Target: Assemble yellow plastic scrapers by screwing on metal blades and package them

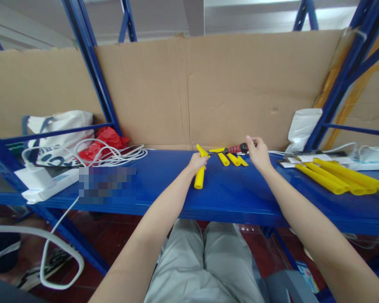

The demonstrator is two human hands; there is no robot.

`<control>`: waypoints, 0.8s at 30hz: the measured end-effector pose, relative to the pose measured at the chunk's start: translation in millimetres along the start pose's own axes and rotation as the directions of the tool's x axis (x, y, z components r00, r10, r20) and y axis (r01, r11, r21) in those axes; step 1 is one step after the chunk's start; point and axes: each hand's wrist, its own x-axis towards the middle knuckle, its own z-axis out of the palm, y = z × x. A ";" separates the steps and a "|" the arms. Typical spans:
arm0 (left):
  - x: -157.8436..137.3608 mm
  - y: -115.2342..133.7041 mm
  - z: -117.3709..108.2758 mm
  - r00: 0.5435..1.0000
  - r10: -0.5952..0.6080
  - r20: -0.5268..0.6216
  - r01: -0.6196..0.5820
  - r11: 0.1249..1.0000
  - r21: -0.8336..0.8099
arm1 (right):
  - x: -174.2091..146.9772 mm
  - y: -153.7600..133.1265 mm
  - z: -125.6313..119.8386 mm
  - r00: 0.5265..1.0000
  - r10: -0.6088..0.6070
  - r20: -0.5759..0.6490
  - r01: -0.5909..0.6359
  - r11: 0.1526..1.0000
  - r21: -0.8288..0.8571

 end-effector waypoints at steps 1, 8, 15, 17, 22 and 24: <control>0.2 -0.2 0.1 1.000 0.000 0.000 0.000 1.000 -0.003 | 0.8 1.6 0.6 1.000 -0.014 -0.008 0.014 1.000 0.020; 0.3 0.6 0.7 1.000 -0.008 -0.018 0.008 1.000 0.004 | 1.3 9.9 4.4 0.999 -0.033 0.011 0.032 0.997 0.074; 1.1 -0.1 0.8 1.000 0.001 -0.021 -0.001 1.000 0.005 | 3.5 10.9 4.9 0.999 -0.050 -0.003 0.050 0.994 0.099; 1.0 -0.3 0.7 1.000 0.001 -0.021 -0.001 1.000 0.008 | 2.7 9.6 4.9 0.999 -0.053 0.010 0.052 0.993 0.109; 0.3 -0.5 0.8 1.000 0.004 -0.015 -0.004 1.000 0.000 | 0.9 4.3 2.8 1.000 0.008 0.011 -0.009 0.998 0.061; 0.3 -0.6 0.9 1.000 0.008 -0.007 -0.008 1.000 -0.006 | 1.7 3.7 2.5 1.000 0.023 -0.004 -0.022 0.998 0.064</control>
